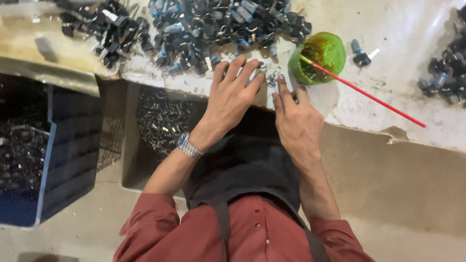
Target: The person picks up a small black plastic component from the workbench, holds it in one hand, and uses a long red-handled brush dipped in a green cup of liquid to coat a part of the component. They then press or fit a small metal insert into the component and set it back on the table, repeating this cycle with successive components.
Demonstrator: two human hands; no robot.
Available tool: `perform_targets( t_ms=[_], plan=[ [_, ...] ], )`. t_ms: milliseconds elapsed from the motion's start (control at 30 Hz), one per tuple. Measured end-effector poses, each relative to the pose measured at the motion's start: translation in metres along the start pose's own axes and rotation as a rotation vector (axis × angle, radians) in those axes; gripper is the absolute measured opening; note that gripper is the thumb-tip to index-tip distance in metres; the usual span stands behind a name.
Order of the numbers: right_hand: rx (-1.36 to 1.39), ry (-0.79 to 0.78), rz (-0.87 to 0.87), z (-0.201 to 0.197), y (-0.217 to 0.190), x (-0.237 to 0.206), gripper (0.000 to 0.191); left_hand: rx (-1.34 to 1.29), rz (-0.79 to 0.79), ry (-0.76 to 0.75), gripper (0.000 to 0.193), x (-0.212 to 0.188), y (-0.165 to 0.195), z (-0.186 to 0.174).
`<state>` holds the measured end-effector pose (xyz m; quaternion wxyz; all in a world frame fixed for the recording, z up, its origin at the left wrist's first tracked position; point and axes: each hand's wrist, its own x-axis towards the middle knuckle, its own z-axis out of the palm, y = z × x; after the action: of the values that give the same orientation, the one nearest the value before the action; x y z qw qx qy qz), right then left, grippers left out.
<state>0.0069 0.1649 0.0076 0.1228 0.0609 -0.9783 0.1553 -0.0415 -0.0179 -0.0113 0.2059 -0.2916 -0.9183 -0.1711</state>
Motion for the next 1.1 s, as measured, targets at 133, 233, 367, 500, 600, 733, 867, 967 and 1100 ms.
perform_targets(
  t_ms=[133,233,367,500,600,733,867,967,1100],
  plan=[
    [0.226,0.132,0.139,-0.002,0.000,-0.003,0.018,-0.090,-0.025,0.075,0.026,0.003,-0.004,0.003],
    [0.350,0.143,0.208,-0.003,0.001,-0.008,0.014,-0.091,-0.051,0.060,0.031,0.012,-0.003,0.003],
    [0.304,0.218,0.070,-0.004,0.001,-0.013,0.014,-0.014,-0.010,0.027,0.028,0.022,-0.003,0.001],
    [0.413,0.182,0.067,-0.004,-0.004,-0.016,0.008,-0.035,-0.069,-0.031,0.024,0.008,-0.010,-0.004],
    [0.547,0.146,0.116,0.001,-0.007,-0.023,0.014,-0.036,-0.120,-0.060,0.015,-0.011,-0.014,-0.019],
    [0.656,0.169,0.047,0.003,0.002,-0.034,0.013,-0.047,-0.292,-0.203,0.026,-0.055,-0.019,-0.078],
    [0.699,0.153,0.047,0.002,0.008,-0.034,0.016,0.047,-0.389,-0.179,0.027,-0.081,-0.028,-0.107],
    [0.775,0.130,0.028,0.000,-0.002,-0.028,0.017,0.037,-0.438,-0.034,0.018,-0.077,-0.036,-0.091],
    [0.866,0.100,-0.018,-0.019,-0.012,-0.026,0.016,0.264,-0.468,-0.032,0.030,-0.047,-0.055,-0.060]
  ],
)
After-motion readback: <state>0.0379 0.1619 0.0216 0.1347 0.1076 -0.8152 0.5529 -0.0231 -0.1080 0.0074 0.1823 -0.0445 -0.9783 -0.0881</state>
